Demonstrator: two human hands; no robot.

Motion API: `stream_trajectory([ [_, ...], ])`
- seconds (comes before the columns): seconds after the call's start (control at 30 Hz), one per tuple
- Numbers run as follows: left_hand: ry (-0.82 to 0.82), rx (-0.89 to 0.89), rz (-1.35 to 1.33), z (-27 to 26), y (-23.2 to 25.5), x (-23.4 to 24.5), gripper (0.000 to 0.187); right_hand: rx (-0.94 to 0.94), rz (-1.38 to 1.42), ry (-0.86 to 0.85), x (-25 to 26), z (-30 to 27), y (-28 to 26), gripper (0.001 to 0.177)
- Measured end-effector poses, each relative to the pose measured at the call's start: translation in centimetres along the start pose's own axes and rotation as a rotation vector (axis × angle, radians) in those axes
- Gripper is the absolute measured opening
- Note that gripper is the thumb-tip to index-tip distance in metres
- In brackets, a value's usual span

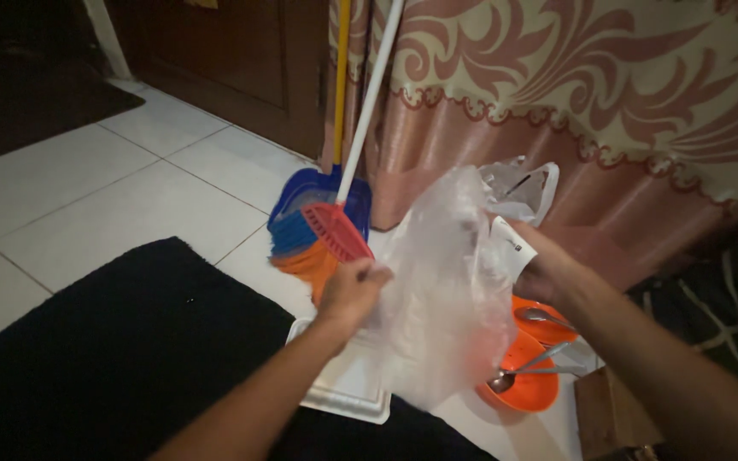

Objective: Packing a food container into a plastic bag, folding a towel, and organizing various items in a box on a table.

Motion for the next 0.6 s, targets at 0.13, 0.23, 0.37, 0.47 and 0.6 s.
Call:
stream_trajectory([
  [0.13,-0.038,0.195,-0.598,1.1,-2.6,2.0,0.023,-0.013,-0.048,0.142,2.9,-0.3,0.1,0.029],
  [0.23,0.097,0.009,-0.288,1.6,-1.1,5.3,0.029,-0.128,-0.049,0.099,1.1,-2.7,0.2,0.048],
  [0.37,0.188,0.040,-0.189,0.7,1.2,7.0,0.025,-0.170,-0.594,0.366,5.6,-3.0,1.5,0.074],
  [0.47,0.278,0.018,-0.003,-0.3,4.5,8.0,0.038,-0.035,-0.979,0.294,3.7,-3.4,-0.1,0.086],
  [0.6,0.347,0.046,0.108,-0.7,6.6,9.8,0.045,0.312,-1.297,0.434,4.5,-3.6,-1.3,0.071],
])
Point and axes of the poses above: each hand's wrist, its own z-axis towards the middle knuckle, its own x-axis out of the back of the hand, y = z × x, the point moved 8 cm from there along z, towards the middle knuckle, and after that the axes turned 12 degrees about -z, right-handed, at the moved point
